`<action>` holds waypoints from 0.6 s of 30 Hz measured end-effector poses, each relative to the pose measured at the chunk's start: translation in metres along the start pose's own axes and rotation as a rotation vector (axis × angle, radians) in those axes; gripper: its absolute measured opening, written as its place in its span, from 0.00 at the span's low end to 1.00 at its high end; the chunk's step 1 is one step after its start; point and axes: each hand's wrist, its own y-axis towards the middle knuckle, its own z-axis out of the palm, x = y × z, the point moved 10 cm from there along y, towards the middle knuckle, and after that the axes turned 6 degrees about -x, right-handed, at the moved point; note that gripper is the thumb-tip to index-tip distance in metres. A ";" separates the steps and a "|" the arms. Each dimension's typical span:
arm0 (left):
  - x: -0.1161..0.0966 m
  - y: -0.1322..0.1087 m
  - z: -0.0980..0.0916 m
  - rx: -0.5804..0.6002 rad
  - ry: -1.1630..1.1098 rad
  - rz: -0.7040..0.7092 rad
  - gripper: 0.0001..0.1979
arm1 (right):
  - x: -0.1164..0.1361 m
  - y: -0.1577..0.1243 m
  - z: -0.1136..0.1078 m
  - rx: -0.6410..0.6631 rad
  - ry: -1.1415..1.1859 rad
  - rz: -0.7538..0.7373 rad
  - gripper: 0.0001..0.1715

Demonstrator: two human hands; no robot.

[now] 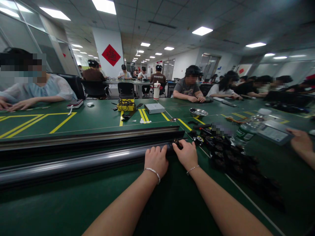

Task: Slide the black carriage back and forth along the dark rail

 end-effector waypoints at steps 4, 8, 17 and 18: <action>0.000 0.000 -0.001 0.003 0.002 -0.002 0.25 | 0.000 -0.001 -0.002 0.013 -0.027 0.029 0.16; 0.000 0.000 0.001 0.033 0.004 -0.011 0.25 | 0.000 -0.001 -0.002 0.006 -0.037 0.032 0.15; 0.001 0.000 -0.001 0.004 -0.021 -0.023 0.24 | 0.000 -0.002 -0.004 0.010 -0.039 0.038 0.15; 0.001 0.000 -0.001 -0.001 -0.022 -0.022 0.24 | 0.000 -0.001 -0.004 0.005 -0.041 0.037 0.15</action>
